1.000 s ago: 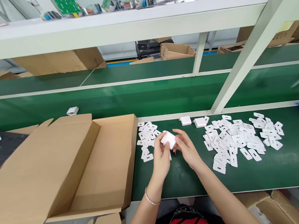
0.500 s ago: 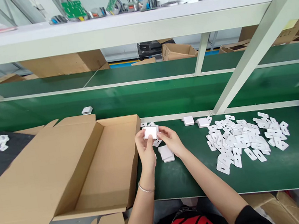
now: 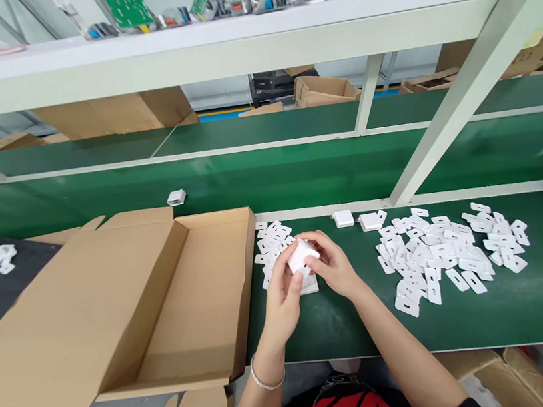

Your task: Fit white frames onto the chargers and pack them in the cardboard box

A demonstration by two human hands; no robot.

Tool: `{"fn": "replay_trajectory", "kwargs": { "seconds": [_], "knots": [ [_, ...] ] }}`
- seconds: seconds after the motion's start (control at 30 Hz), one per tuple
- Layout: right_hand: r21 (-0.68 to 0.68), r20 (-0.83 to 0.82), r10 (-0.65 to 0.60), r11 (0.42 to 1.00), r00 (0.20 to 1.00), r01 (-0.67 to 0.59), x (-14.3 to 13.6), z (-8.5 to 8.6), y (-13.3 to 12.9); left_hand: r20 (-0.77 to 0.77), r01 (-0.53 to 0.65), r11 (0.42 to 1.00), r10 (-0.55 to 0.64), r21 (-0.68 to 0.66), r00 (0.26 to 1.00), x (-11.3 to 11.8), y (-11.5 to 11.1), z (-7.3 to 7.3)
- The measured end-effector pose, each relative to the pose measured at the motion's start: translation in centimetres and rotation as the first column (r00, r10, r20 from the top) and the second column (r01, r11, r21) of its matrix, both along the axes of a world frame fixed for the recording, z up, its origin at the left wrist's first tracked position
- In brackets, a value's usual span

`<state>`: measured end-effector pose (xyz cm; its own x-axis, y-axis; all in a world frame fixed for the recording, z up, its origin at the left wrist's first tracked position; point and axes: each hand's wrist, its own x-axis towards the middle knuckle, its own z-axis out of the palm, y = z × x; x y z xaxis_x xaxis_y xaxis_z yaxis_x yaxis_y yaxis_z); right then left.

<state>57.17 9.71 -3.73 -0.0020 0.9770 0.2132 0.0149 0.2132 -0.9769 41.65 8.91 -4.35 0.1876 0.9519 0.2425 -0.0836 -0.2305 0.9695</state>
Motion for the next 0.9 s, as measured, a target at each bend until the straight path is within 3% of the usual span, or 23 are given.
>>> {"fn": "replay_trajectory", "kwargs": {
  "seconds": [0.17,0.3,0.43,0.57,0.73,0.9],
  "knots": [
    [0.11,0.084,-0.013,0.994,0.996,0.004,1.2,1.9,-1.8,-0.084,0.013,0.984,0.002,0.179,0.996,0.2,-1.0,0.2],
    [0.123,0.089,-0.041,0.992,0.995,0.03,1.5,2.0,-2.8,-0.094,0.003,0.959,0.024,0.282,0.995,0.3,-0.8,-0.3],
    [0.08,0.118,-0.041,0.996,0.992,0.032,2.2,0.9,-2.7,-0.189,0.137,0.965,-0.095,0.224,0.977,-1.1,0.5,-0.9],
    [-0.038,0.211,0.137,0.99,0.968,-0.132,3.4,-1.1,-2.0,-0.426,0.309,0.94,-0.221,0.148,0.877,-3.2,2.1,-2.2],
    [-0.103,0.253,0.2,0.978,0.946,-0.179,3.6,-3.6,-1.6,-0.481,0.319,0.938,-0.219,0.136,0.849,-4.0,2.1,-4.6],
    [-0.138,0.301,0.199,0.977,0.933,-0.164,3.4,-4.6,-2.0,-0.474,0.33,0.943,-0.268,0.051,0.839,-4.1,1.3,-5.7]
  ]
}}
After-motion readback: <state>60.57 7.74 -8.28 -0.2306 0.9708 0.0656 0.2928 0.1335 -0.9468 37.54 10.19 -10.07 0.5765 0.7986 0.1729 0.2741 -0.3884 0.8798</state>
